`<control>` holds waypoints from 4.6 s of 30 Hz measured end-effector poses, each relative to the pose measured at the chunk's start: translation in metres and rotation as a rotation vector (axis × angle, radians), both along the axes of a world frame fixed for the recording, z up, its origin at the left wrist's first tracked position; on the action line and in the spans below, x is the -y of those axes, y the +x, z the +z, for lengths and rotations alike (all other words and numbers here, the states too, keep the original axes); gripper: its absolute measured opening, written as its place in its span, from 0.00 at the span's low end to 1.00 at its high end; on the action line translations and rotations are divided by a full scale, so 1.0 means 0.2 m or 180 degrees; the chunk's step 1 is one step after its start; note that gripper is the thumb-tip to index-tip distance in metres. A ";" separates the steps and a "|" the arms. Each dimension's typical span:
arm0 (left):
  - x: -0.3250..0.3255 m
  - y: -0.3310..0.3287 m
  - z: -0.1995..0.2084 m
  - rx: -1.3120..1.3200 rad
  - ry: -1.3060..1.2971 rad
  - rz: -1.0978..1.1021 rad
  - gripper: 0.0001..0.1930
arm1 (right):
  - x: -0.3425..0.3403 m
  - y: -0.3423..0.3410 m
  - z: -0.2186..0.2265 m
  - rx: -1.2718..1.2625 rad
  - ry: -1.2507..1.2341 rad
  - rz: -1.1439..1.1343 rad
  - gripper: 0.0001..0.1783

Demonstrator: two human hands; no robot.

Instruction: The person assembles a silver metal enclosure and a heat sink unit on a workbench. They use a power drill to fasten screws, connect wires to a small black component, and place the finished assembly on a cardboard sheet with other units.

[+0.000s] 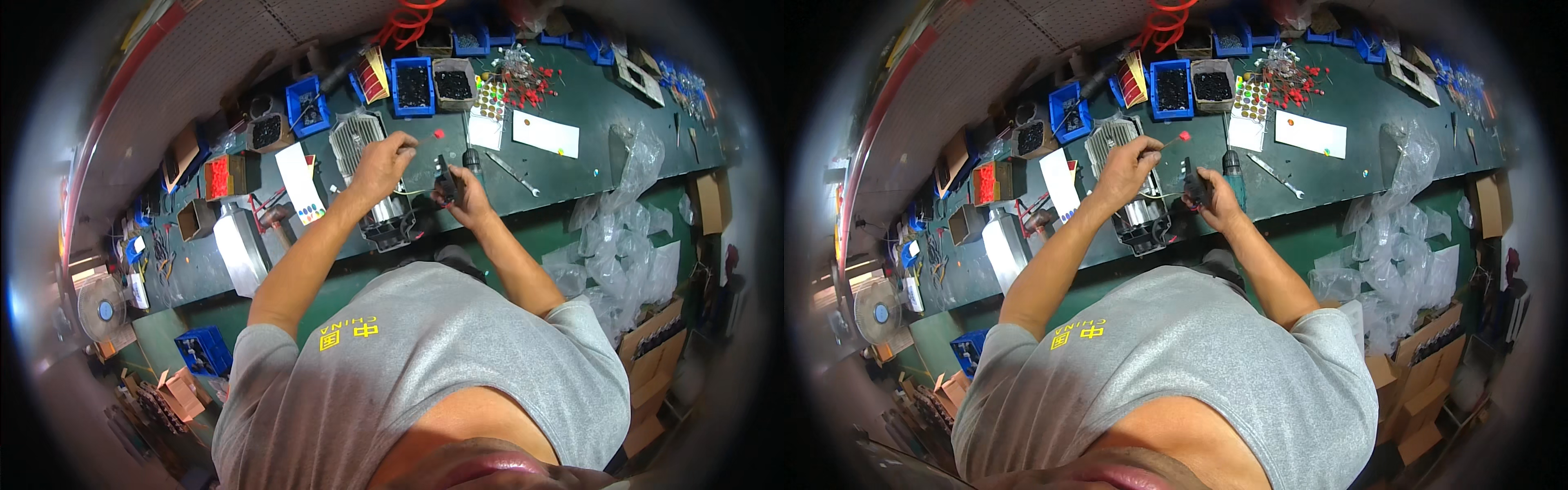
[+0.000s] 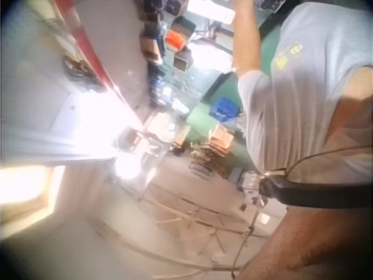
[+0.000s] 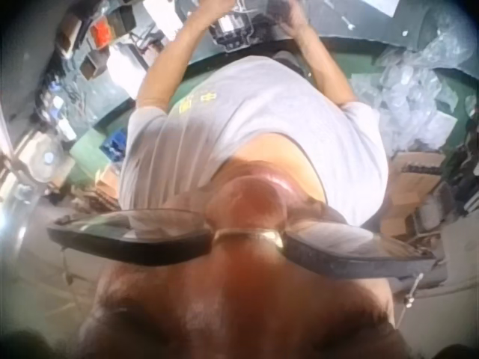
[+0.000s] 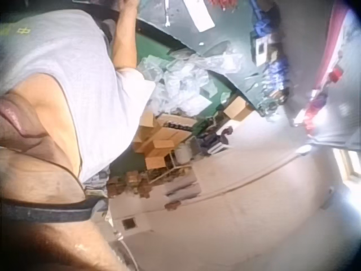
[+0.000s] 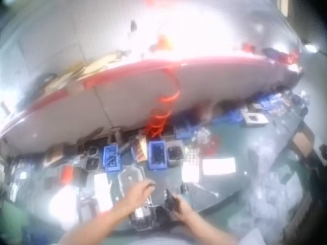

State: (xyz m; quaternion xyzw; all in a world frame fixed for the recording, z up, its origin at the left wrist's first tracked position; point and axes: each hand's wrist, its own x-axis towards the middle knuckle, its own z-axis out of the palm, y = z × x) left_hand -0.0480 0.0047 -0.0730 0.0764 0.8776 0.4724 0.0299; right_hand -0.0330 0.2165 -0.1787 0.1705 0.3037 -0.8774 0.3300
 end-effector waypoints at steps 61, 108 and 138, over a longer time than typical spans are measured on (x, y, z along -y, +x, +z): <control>0.18 0.58 -0.10 0.1507 0.1795 0.0910 0.08 | 0.24 0.08 0.33 -0.3677 0.2732 0.1273 0.16; 0.24 0.66 -0.54 0.0474 0.3075 0.1318 0.09 | 0.38 0.04 0.09 -0.0665 0.1922 0.1485 0.19; 0.18 0.65 -0.52 0.0306 0.2292 0.1116 0.11 | 0.37 0.06 0.07 -0.0514 0.1897 0.1404 0.19</control>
